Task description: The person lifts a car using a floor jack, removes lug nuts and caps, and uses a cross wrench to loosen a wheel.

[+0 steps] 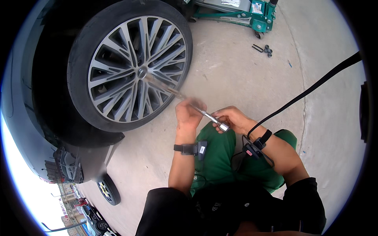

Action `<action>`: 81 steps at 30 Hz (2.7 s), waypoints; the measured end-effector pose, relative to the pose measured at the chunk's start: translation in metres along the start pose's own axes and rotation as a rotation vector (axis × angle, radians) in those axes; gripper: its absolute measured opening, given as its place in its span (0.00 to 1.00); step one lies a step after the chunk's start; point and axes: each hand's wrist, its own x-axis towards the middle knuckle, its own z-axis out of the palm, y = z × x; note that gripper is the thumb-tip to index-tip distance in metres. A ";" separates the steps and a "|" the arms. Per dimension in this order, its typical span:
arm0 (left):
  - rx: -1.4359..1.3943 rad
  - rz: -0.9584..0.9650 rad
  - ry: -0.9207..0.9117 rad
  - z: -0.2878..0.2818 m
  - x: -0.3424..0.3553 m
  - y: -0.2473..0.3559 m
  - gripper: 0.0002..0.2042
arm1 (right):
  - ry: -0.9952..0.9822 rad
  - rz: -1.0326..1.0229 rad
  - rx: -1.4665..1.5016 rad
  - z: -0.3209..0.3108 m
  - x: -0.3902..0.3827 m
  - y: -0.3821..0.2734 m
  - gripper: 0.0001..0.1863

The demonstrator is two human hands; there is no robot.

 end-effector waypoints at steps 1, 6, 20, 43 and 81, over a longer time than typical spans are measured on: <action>-0.040 -0.001 0.008 0.006 -0.001 -0.001 0.10 | 0.041 -0.090 -0.169 -0.002 0.002 0.004 0.14; 0.043 0.035 0.005 0.013 0.001 -0.003 0.12 | 0.215 -0.519 -1.020 0.001 0.019 0.026 0.14; -0.027 0.019 -0.091 0.019 0.001 -0.001 0.16 | -0.176 -0.018 -0.283 0.014 -0.007 -0.001 0.11; 0.155 0.067 -0.079 0.005 -0.036 0.007 0.22 | -0.335 0.130 0.132 0.007 0.011 0.014 0.15; 0.088 0.285 0.357 -0.061 0.115 0.186 0.25 | 0.493 -0.324 -1.122 0.015 -0.025 0.008 0.13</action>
